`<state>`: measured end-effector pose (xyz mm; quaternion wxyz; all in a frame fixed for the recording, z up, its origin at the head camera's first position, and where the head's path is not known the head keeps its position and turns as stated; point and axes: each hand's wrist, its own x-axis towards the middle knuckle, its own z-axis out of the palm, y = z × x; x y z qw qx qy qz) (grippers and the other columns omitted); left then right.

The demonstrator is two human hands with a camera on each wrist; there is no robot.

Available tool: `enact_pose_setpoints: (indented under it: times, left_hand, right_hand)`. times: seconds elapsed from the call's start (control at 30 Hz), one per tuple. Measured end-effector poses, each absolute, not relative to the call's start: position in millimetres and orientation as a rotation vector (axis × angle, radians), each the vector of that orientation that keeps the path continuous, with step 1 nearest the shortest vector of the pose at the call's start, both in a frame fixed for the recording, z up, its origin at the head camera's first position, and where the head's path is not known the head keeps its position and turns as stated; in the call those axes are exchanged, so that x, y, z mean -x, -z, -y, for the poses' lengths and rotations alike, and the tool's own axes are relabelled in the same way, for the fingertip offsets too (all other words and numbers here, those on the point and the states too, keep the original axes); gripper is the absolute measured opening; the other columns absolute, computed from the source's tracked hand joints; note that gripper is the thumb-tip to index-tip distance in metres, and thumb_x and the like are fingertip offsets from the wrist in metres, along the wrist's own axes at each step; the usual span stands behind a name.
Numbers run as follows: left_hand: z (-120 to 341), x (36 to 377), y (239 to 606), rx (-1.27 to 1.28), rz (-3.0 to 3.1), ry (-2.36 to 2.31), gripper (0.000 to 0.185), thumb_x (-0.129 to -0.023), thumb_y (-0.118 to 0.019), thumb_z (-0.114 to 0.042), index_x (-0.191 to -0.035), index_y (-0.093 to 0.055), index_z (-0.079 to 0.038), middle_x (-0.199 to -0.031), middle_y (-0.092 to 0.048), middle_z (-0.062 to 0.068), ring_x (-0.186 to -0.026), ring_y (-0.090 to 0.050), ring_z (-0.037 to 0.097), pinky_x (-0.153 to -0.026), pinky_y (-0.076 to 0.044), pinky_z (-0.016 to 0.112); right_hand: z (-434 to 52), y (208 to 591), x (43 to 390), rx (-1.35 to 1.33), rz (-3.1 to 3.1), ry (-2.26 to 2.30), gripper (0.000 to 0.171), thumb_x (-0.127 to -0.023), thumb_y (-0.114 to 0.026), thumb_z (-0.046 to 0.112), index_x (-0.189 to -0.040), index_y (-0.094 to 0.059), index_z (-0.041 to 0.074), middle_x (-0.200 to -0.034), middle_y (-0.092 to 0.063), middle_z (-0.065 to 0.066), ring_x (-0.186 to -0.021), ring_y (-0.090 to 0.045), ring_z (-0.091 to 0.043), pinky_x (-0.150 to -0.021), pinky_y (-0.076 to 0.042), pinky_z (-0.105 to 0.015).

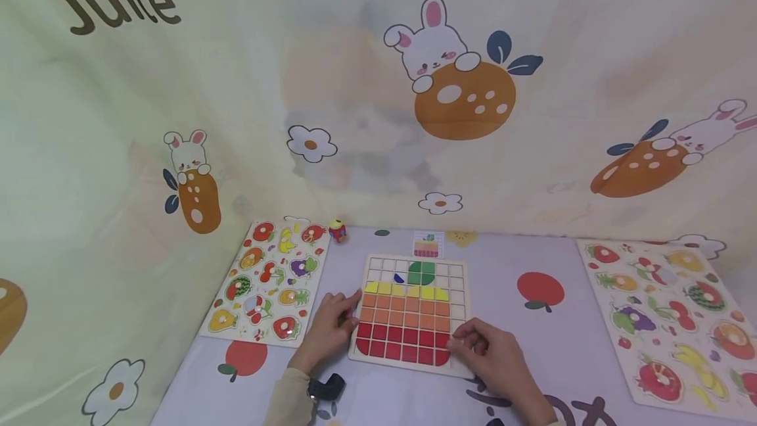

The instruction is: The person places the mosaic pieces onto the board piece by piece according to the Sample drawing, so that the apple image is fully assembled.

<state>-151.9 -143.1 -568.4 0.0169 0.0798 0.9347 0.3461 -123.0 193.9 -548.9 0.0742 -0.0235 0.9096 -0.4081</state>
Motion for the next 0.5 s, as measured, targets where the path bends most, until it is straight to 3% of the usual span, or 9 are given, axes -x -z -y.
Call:
enact_pose_setpoints:
  times: [0.17,0.37,0.43,0.5]
  left_hand:
    - [141.9,152.8,567.0,-0.26,-2.906,-1.088,0.058,-0.097,-0.07,-0.011,-0.153,-0.057,-0.012,-0.087,-0.051,-0.007,-0.088,-0.038,0.007,-0.073,-0.038,0.022]
    - [140.5,154.3,564.0,-0.272,-2.937,-1.009,0.054,-0.102,-0.066,-0.016,-0.155,-0.055,-0.011,-0.09,-0.055,-0.006,-0.089,-0.039,0.008,-0.074,-0.039,0.022]
    - [140.2,153.3,558.8,-0.264,-2.929,-0.991,0.053,-0.105,-0.063,-0.02,-0.156,-0.053,-0.011,-0.095,-0.059,-0.005,-0.092,-0.041,0.009,-0.076,-0.041,0.024]
    - [141.4,151.3,551.2,-0.241,-2.912,-1.0,0.054,-0.107,-0.062,-0.024,-0.158,-0.051,-0.011,-0.103,-0.063,-0.001,-0.097,-0.045,0.012,-0.08,-0.046,0.028]
  right_hand:
    - [-198.8,545.7,126.5,0.018,-2.729,1.243,0.026,-0.098,-0.077,0.033,-0.117,-0.074,0.016,-0.084,-0.069,0.003,-0.071,-0.059,-0.01,-0.057,-0.05,-0.02]
    - [-212.8,537.9,130.8,0.05,-2.995,1.243,0.033,-0.107,-0.065,0.034,-0.132,-0.07,0.015,-0.098,-0.078,-0.003,-0.082,-0.064,-0.003,-0.066,-0.055,-0.017]
    - [-224.4,532.9,134.2,0.098,-3.091,1.23,0.037,-0.107,-0.065,0.031,-0.138,-0.067,0.012,-0.111,-0.079,-0.008,-0.091,-0.07,-0.011,-0.071,-0.058,-0.019]
    - [-241.1,526.6,139.3,0.156,-3.154,1.217,0.042,-0.107,-0.065,0.028,-0.145,-0.062,0.009,-0.127,-0.075,-0.016,-0.106,-0.072,-0.025,-0.083,-0.061,-0.031]
